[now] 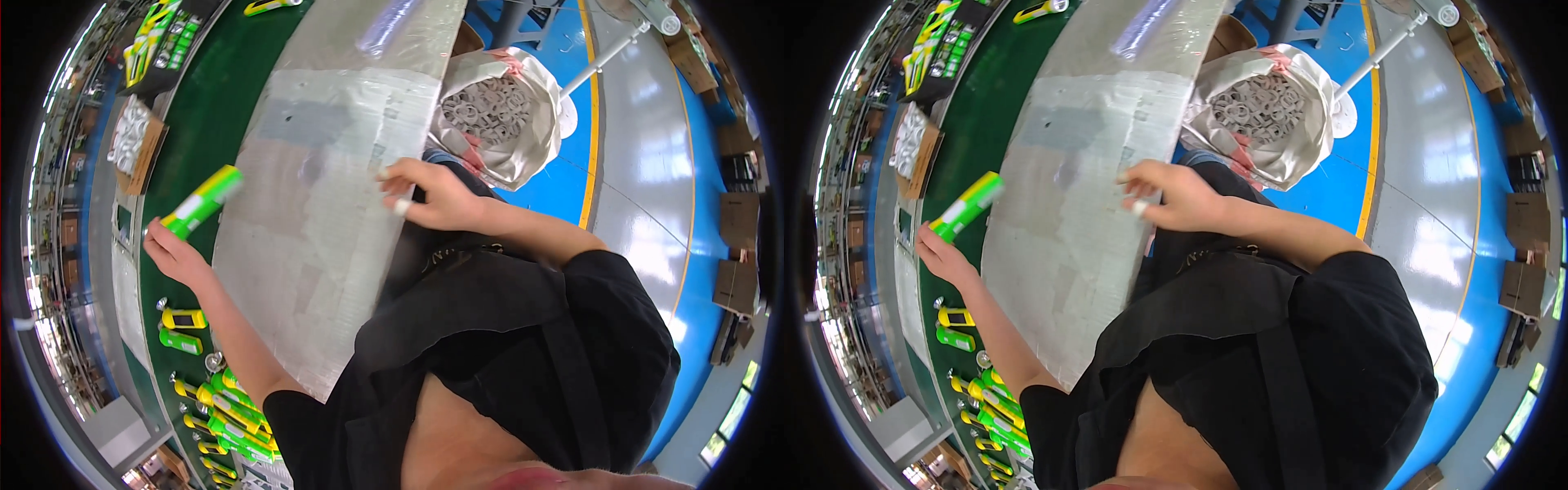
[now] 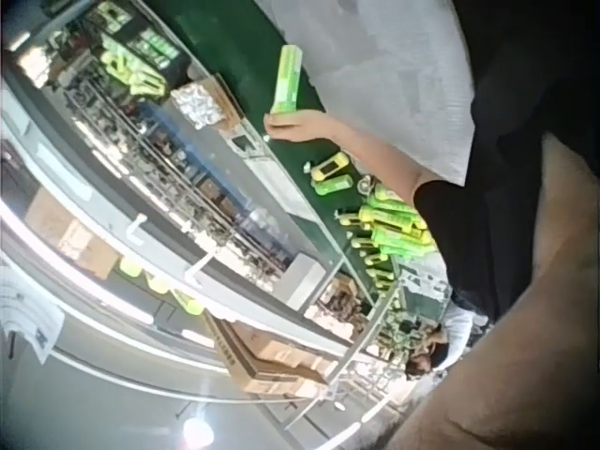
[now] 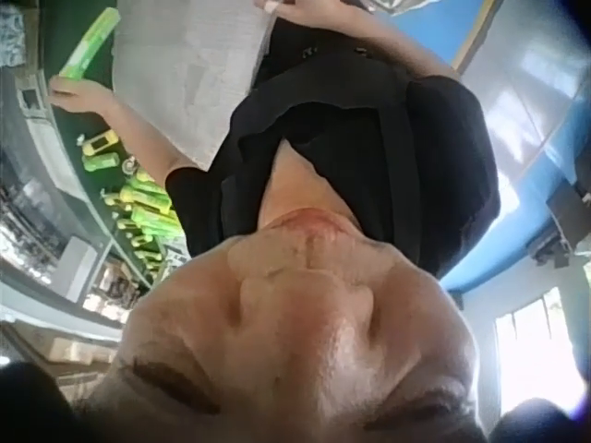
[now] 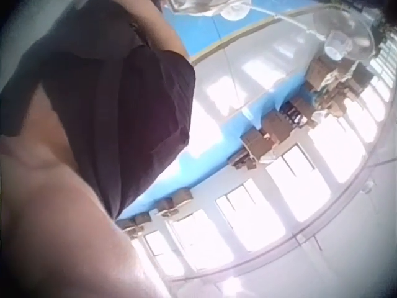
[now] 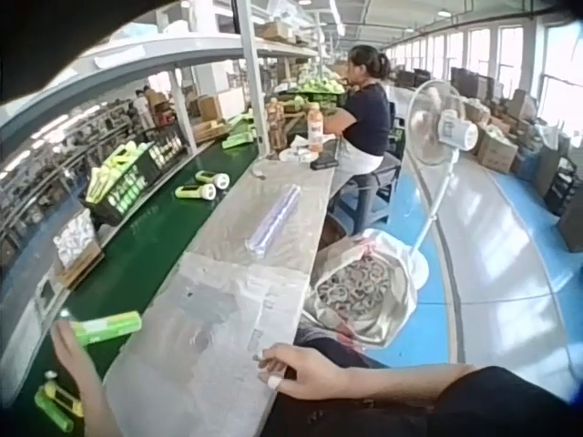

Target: Worker assembles plastic flashlights by fitting reflectors and lens caps onto the housing at an assembly line.

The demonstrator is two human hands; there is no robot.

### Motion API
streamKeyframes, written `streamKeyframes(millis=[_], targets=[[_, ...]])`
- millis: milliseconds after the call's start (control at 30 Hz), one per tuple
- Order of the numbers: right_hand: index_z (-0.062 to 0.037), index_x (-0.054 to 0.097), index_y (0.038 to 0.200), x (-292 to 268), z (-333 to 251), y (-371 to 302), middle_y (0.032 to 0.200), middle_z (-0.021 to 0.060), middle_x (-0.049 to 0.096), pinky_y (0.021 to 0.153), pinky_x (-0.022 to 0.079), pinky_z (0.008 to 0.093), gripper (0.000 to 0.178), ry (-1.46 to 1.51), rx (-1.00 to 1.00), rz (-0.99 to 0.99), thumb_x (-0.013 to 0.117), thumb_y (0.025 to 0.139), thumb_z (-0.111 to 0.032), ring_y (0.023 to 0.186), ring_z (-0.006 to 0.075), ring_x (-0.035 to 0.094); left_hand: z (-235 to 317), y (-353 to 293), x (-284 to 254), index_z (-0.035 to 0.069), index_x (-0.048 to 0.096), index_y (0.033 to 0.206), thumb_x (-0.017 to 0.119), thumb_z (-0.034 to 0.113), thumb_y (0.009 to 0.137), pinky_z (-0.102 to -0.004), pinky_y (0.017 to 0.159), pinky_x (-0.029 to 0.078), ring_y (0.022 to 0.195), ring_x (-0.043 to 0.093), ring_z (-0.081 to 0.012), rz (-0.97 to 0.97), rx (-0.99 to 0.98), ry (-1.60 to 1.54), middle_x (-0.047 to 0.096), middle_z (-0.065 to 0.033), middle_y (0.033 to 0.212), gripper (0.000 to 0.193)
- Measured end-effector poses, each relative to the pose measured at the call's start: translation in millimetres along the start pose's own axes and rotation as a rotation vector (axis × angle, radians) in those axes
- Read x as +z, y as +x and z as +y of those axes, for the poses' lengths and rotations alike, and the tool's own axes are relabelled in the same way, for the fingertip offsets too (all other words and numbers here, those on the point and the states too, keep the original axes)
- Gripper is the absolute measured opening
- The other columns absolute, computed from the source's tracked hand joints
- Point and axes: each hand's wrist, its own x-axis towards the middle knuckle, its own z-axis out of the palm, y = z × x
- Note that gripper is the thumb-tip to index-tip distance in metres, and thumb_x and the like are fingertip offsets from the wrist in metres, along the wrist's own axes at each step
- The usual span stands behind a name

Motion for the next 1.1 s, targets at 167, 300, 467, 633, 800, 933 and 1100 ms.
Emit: streamKeyframes(millis=[167,300,467,633,800,933,1100], targets=[[0.0020,0.059,0.111,-64.2,116.5,-63.6,0.087,0.0095,0.068,0.071,0.052,0.0271,0.030,0.041,0.375,0.280,0.066,0.086,-0.011,0.077,0.0130,0.064,-64.0,34.6,60.1,-0.004,0.048,0.126,0.061,0.038,0.092,-0.0394,0.089,0.047,0.106,0.057,-0.0341,-0.174,0.160,0.229,0.054,-0.0252,0.120,0.055],[0.0044,0.061,0.110,-116.3,232.6,-95.8,0.088,0.0083,0.066,0.070,0.051,0.0279,0.034,0.215,0.752,0.522,0.066,0.081,-0.014,0.077,0.0129,0.062,21.1,-1.5,126.3,-0.002,0.049,0.128,0.067,0.027,0.088,-0.0393,0.099,0.041,0.119,0.051,-0.0325,-0.307,0.254,0.243,0.052,-0.0207,0.129,0.053],[0.0064,0.055,0.119,-186.6,358.4,-123.2,0.101,0.0188,0.066,0.083,0.051,0.0364,0.068,-0.227,0.984,0.429,0.075,0.069,-0.036,0.093,0.0301,0.065,252.4,-153.1,201.3,0.004,0.061,0.117,0.072,0.009,0.080,-0.0364,0.095,0.045,0.113,0.057,-0.0260,-0.989,0.362,-0.329,0.060,-0.0133,0.122,0.039],[0.0020,0.040,0.137,-216.4,439.6,-93.7,0.129,0.0281,0.052,0.102,0.040,0.0405,0.096,-0.342,1.064,0.397,0.078,0.064,-0.047,0.124,0.0357,0.049,224.6,-287.8,341.1,0.001,0.058,0.119,0.075,0.020,0.079,-0.0354,0.094,0.044,0.110,0.058,-0.0280,-1.363,-0.089,-0.439,0.060,-0.0156,0.117,0.047],[-0.0112,0.048,0.136,-283.6,489.2,-87.4,0.143,0.0119,0.045,0.113,0.028,0.0387,0.078,-0.363,0.692,0.368,0.072,0.073,-0.049,0.135,0.0284,0.037,135.1,-348.7,479.7,-0.001,0.049,0.127,0.080,0.022,0.072,-0.0386,0.093,0.046,0.108,0.059,-0.0341,-1.363,0.064,-0.180,0.062,-0.0200,0.113,0.067],[-0.0112,0.048,0.136,-324.1,518.4,-85.8,0.142,0.0119,0.045,0.112,0.028,0.0387,0.077,-0.334,0.762,0.370,0.072,0.073,-0.049,0.134,0.0284,0.037,78.0,-372.7,543.6,0.004,0.041,0.138,0.080,0.048,0.066,-0.0396,0.111,0.028,0.134,0.034,-0.0358,-1.692,-0.078,0.112,0.037,-0.0212,0.144,0.094],[-0.0112,0.048,0.136,-338.2,542.9,-86.4,0.142,0.0118,0.046,0.112,0.028,0.0387,0.077,-0.313,0.853,0.374,0.072,0.074,-0.049,0.134,0.0283,0.038,38.8,-393.3,590.7,0.001,0.047,0.134,0.078,0.045,0.071,-0.0359,0.105,0.035,0.124,0.047,-0.0285,-1.748,0.139,0.170,0.051,-0.0177,0.134,0.083]])
